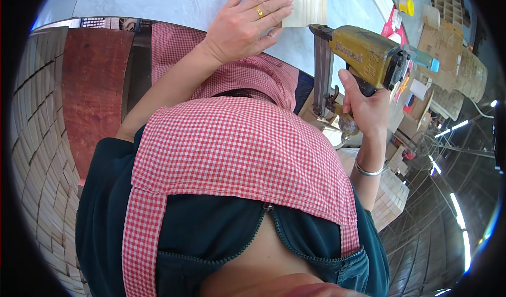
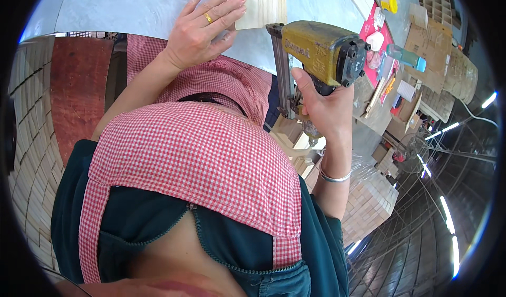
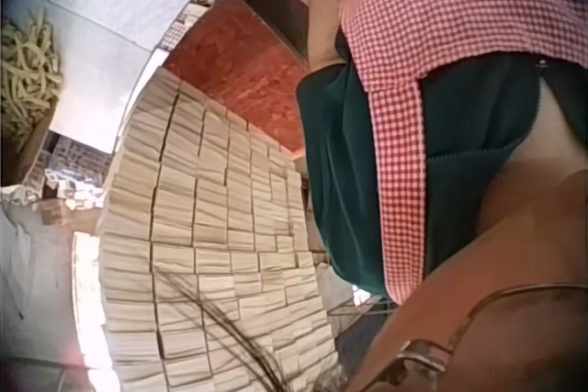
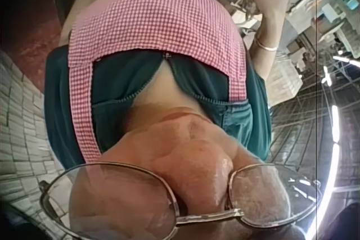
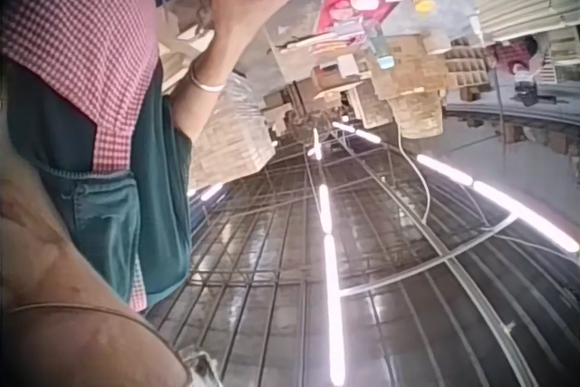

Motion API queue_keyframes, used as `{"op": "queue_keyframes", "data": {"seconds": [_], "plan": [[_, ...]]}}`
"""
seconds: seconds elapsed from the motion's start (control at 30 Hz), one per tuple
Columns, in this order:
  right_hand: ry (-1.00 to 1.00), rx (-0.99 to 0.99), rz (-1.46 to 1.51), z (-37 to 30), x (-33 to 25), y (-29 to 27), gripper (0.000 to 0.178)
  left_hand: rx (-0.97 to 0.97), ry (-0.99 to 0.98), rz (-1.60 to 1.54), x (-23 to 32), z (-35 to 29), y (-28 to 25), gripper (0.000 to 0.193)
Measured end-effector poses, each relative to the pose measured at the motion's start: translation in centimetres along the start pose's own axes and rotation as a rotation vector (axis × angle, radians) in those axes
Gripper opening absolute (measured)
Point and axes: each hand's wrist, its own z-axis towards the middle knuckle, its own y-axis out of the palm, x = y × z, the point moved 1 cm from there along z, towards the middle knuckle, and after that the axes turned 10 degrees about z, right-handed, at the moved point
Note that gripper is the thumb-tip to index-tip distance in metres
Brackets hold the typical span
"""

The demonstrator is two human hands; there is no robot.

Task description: Assemble wooden boxes by applying glue to joints and securing them with a pneumatic nailer.

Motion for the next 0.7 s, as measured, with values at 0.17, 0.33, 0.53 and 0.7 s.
{"op": "queue_keyframes", "data": {"seconds": [0.17, 0.33, 0.53, 0.7], "plan": [[-0.019, 0.051, -0.038, -0.4, -0.4, -0.1, 0.025, -0.014, -0.035, -0.054, 0.0, 0.7, -0.1, 0.056], [-0.09, 0.022, 0.014, -0.8, -1.8, 0.5, 0.029, -0.01, -0.098, -0.13, -0.1, 1.5, 0.2, 0.056], [-0.092, -0.073, -0.043, -0.8, -2.0, 1.3, 0.031, 0.165, 0.04, 0.033, -1.0, 1.5, 1.6, 0.057], [-0.063, -0.044, -0.09, -0.9, -2.3, 1.7, 0.03, -0.068, -0.116, -0.196, -0.2, 1.8, 0.0, 0.057]]}}
